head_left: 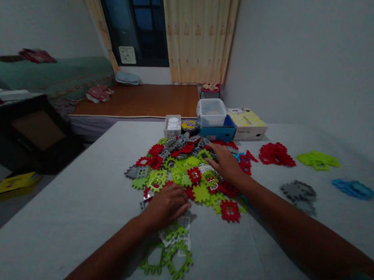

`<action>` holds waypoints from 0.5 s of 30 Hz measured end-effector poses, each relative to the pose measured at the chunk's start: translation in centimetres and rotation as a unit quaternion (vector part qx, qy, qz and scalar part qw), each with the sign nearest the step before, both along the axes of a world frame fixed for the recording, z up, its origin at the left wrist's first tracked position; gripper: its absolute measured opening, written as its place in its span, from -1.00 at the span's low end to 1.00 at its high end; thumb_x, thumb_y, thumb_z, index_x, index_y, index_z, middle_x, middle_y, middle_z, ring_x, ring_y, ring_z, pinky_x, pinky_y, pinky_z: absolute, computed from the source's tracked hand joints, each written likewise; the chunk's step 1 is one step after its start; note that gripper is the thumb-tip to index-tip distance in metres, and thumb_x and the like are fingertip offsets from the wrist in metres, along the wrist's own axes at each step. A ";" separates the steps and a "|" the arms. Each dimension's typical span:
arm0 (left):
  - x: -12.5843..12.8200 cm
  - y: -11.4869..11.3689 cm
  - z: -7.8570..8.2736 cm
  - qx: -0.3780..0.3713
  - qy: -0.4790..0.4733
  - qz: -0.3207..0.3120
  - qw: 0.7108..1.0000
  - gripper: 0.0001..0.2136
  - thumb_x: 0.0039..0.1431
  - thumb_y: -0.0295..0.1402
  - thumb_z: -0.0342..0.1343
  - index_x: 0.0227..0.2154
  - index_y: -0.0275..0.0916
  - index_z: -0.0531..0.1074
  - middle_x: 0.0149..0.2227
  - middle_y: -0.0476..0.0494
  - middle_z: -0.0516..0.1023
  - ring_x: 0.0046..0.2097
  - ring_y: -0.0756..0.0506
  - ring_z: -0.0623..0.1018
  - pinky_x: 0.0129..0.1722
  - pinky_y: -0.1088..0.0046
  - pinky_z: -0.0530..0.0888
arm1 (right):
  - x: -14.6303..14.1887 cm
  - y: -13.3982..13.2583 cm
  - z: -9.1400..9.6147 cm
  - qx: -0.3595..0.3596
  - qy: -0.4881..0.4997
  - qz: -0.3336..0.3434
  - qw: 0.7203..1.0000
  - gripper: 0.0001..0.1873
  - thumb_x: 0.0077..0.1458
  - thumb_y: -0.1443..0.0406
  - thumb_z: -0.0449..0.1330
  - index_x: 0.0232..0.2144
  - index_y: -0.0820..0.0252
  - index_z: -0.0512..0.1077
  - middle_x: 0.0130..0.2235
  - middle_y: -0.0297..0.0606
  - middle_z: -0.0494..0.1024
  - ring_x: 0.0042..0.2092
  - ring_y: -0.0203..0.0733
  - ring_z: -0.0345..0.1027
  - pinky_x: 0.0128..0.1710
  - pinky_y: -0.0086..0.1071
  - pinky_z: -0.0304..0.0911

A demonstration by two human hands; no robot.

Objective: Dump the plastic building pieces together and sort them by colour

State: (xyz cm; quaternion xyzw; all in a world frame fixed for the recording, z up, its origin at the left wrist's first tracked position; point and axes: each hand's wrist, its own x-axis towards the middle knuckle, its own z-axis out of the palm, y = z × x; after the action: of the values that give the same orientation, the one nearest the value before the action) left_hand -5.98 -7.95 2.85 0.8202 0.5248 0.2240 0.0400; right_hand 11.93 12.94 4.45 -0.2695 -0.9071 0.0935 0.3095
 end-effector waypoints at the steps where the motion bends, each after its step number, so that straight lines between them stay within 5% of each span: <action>1: -0.1 0.1 0.6 0.001 0.007 0.015 1.000 -0.77 0.34 -0.31 -0.02 -0.32 -0.21 0.53 -0.26 -0.16 0.59 -0.15 -0.11 0.50 -0.10 0.29 0.44 | -0.9 0.5 0.1 0.010 -0.025 -0.004 1.000 -0.51 0.14 0.27 0.23 0.13 0.21 0.35 0.10 -0.03 0.47 0.09 0.05 0.30 0.08 -0.08 0.24; 4: -0.9 0.3 2.5 -0.008 0.035 0.049 0.998 -0.80 0.32 -0.32 0.00 -0.22 -0.19 0.54 -0.18 -0.15 0.59 -0.09 -0.12 0.50 -0.06 0.30 0.44 | -2.4 1.2 0.1 0.019 -0.068 0.008 0.997 -0.63 0.13 0.31 0.24 0.02 0.13 0.46 -0.01 -0.12 0.55 0.02 0.03 0.33 0.01 -0.13 0.26; 8: -3.2 -1.2 4.2 -0.042 0.042 0.118 0.991 -0.79 0.32 -0.33 0.00 -0.22 -0.19 0.55 -0.15 -0.16 0.60 -0.08 -0.13 0.52 -0.04 0.29 0.43 | -0.6 1.8 0.6 -0.016 0.018 0.004 1.000 -0.75 0.18 0.24 0.20 -0.10 0.09 0.55 -0.20 -0.18 0.60 -0.15 -0.06 0.40 -0.13 -0.25 0.29; 11: -5.1 -3.9 4.2 -0.075 0.029 0.172 0.982 -0.79 0.30 -0.33 0.01 -0.16 -0.18 0.54 -0.11 -0.16 0.59 -0.06 -0.13 0.52 -0.02 0.28 0.43 | 4.3 4.6 1.5 -0.078 0.072 -0.021 0.994 -0.75 0.16 0.20 0.20 -0.15 0.14 0.55 -0.23 -0.21 0.61 -0.24 -0.13 0.44 -0.23 -0.31 0.28; 15: -6.8 -7.9 3.4 -0.098 0.019 0.227 0.969 -0.77 0.26 -0.31 0.06 -0.08 -0.15 0.52 -0.01 -0.19 0.52 0.01 -0.14 0.50 0.04 0.25 0.43 | 15.5 13.0 1.3 -0.090 0.035 -0.178 0.979 -0.76 0.14 0.21 0.19 -0.18 0.13 0.57 -0.24 -0.13 0.64 -0.31 -0.15 0.45 -0.33 -0.30 0.21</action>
State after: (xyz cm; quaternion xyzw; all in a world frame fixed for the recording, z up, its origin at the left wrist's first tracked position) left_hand -12.74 -15.89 6.23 0.6756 0.7175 0.1593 0.0583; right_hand 27.46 25.94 5.72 -0.4499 -0.8209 0.1279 0.3276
